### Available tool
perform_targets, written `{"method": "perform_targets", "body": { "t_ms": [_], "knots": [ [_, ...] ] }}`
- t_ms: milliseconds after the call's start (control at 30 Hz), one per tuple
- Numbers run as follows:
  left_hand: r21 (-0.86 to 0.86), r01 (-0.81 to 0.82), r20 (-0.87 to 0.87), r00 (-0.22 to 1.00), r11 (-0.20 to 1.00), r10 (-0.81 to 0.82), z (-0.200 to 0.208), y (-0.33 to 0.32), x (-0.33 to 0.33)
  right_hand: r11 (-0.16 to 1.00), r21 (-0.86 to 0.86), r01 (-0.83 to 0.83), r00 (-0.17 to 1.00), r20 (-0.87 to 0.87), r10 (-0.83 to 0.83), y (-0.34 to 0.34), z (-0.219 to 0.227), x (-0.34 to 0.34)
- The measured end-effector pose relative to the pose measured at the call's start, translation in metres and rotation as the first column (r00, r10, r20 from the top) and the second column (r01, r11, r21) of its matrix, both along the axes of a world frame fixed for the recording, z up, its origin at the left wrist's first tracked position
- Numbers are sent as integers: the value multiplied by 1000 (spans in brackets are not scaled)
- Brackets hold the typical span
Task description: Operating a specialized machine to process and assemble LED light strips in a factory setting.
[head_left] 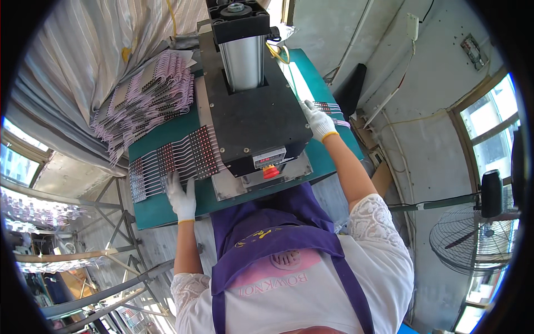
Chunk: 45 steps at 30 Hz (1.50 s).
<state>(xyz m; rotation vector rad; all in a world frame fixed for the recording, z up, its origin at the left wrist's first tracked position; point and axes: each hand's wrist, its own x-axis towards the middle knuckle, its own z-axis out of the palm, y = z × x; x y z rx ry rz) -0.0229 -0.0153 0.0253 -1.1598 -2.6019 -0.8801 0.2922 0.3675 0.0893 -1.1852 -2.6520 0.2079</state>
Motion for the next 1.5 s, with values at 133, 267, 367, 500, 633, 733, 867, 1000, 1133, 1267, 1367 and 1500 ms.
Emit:
{"method": "perform_targets", "body": {
  "t_ms": [133,267,367,500,633,733,867,1000,1133,1267,1367,1500],
  "knots": [
    [302,-633,475,748,713,463,-2,-13,-16,990,-134,46,995,94,-33,0,-1,1],
    [539,-823,823,468,180,-323,2,-40,-66,997,-77,6,999,-44,-10,-13,0,11],
    [395,-918,790,325,26,-521,30,-29,-80,1000,9,2,991,-130,-1,-14,-7,20],
    [485,-855,708,259,185,-657,15,-65,-120,990,111,-82,984,-148,98,-9,-11,13],
    [578,-716,763,305,391,-570,43,-59,-102,990,78,-119,984,-123,128,1,-14,15],
    [666,-564,746,508,489,-430,45,-64,-103,993,-105,-51,992,107,63,8,-12,12],
    [549,-407,670,736,730,-94,32,-78,-120,994,-70,-79,997,16,80,-10,1,5],
    [682,-471,696,653,559,-299,70,-34,-80,1000,-20,-17,997,-80,15,-12,4,13],
    [705,-567,707,520,426,-478,70,-33,-65,985,173,-10,989,-145,35,6,1,29],
    [615,-562,788,430,552,-440,60,-15,-31,919,102,380,901,-263,-343,28,9,64],
    [34,-218,906,418,975,62,29,-21,-27,890,164,426,897,-208,-391,49,7,82],
    [-31,190,255,951,981,-176,55,3,46,816,222,534,846,-157,-510,52,1,78]
  ]
}}
